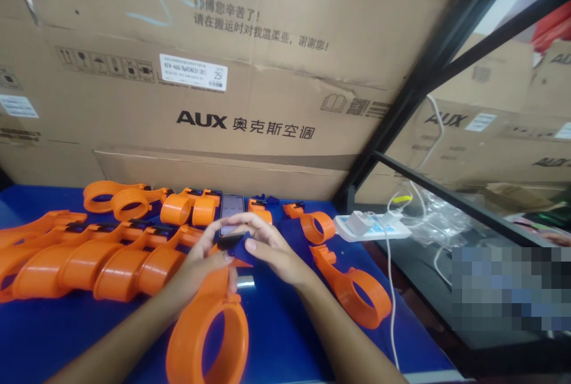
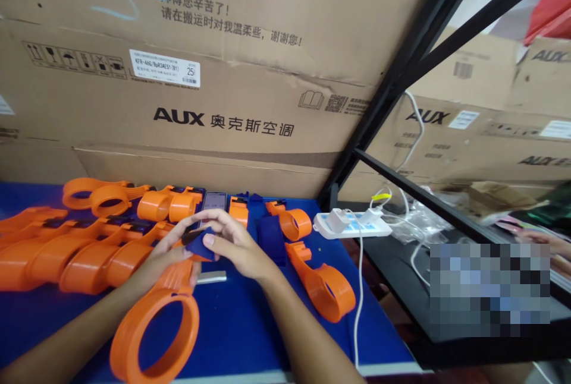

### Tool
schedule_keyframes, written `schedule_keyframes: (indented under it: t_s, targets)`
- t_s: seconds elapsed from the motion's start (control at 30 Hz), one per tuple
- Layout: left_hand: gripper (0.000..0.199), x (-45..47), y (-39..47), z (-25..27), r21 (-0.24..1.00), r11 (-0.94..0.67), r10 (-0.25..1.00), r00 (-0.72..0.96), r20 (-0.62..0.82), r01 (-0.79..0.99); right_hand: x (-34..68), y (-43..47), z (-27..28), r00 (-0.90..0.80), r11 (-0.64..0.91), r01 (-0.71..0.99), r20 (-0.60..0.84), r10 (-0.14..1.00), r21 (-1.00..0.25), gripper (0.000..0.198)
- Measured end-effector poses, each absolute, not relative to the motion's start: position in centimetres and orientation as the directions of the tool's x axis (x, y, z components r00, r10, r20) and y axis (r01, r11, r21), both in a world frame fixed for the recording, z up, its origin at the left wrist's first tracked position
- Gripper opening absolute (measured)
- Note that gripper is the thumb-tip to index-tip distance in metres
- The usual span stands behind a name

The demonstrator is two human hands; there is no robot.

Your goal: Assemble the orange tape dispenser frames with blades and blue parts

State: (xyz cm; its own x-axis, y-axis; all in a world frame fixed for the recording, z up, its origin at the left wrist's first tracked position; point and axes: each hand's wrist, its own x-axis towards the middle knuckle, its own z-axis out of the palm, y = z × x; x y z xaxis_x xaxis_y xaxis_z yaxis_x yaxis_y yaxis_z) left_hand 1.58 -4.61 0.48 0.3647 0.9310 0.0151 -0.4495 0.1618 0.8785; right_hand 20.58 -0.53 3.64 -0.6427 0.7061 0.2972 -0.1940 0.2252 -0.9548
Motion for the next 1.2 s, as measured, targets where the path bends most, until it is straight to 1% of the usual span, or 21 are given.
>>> schedule_keyframes:
  t_s: [0.1, 0.17, 0.23, 0.33, 0.47, 0.63, 0.73, 0.87, 0.93, 1.03, 1.07, 1.13, 1.2]
  targets:
    - [0.096, 1.5, -4.6, 0.2, 0.854, 0.219, 0.903, 0.43, 0.006, -0.471, 20.6, -0.1, 3.2, -0.581, 0.241, -0.214, 0.322, 0.747, -0.947, 0.048]
    - [0.1, 1.7, -4.7, 0.0, 0.835, 0.252, 0.887, 0.462, 0.003, -0.489, 20.5, 0.1, 2.8, -0.55, 0.27, -0.193, 0.332, 0.766, -0.943, 0.047]
    - [0.095, 1.9, -4.9, 0.0, 0.831, 0.264, 0.89, 0.455, -0.015, -0.49, 20.5, 0.3, 2.4, -0.547, 0.305, -0.13, 0.324, 0.771, -0.944, 0.048]
    - [0.089, 2.3, -5.0, 0.2, 0.854, 0.243, 0.921, 0.386, -0.055, -0.459, 20.2, 0.2, 2.1, -0.559, 0.339, -0.06, 0.314, 0.768, -0.939, 0.049]
    - [0.094, 2.5, -5.0, 0.4, 0.864, 0.251, 0.935, 0.34, -0.1, -0.436, 20.0, 0.1, 2.0, -0.565, 0.341, -0.056, 0.311, 0.764, -0.938, 0.049]
    - [0.096, 2.4, -4.8, 0.4, 0.873, 0.234, 0.934, 0.349, -0.078, -0.429, 19.9, 0.1, 2.1, -0.571, 0.357, -0.058, 0.324, 0.754, -0.932, 0.047]
    - [0.093, 2.3, -4.6, 0.2, 0.877, 0.229, 0.932, 0.356, -0.072, -0.423, 19.9, 0.0, 2.2, -0.58, 0.356, -0.058, 0.322, 0.749, -0.933, 0.043]
    - [0.087, 2.3, -4.5, -0.2, 0.871, 0.245, 0.935, 0.34, -0.097, -0.426, 19.7, -0.1, 2.1, -0.547, 0.387, -0.009, 0.329, 0.77, -0.922, 0.042]
    - [0.078, 2.3, -4.4, -0.3, 0.875, 0.217, 0.949, 0.303, -0.086, -0.433, 19.6, 0.0, 2.0, -0.542, 0.383, 0.005, 0.319, 0.777, -0.924, 0.041]
    - [0.059, 2.4, -4.4, -0.3, 0.898, 0.152, 0.965, 0.257, -0.045, -0.414, 19.5, 0.0, 1.9, -0.536, 0.353, 0.001, 0.297, 0.79, -0.936, 0.039]
    - [0.056, 2.4, -4.4, -0.3, 0.904, 0.142, 0.966, 0.254, -0.039, -0.404, 19.5, 0.0, 1.9, -0.53, 0.345, -0.002, 0.294, 0.795, -0.939, 0.038]
    - [0.057, 2.5, -4.4, -0.2, 0.905, 0.145, 0.967, 0.252, -0.044, -0.399, 19.5, -0.1, 2.0, -0.52, 0.34, 0.003, 0.289, 0.804, -0.941, 0.036]
    - [0.064, 2.5, -4.4, -0.3, 0.896, 0.159, 0.969, 0.238, -0.062, -0.415, 19.4, -0.3, 2.2, -0.519, 0.352, 0.041, 0.282, 0.807, -0.935, 0.034]
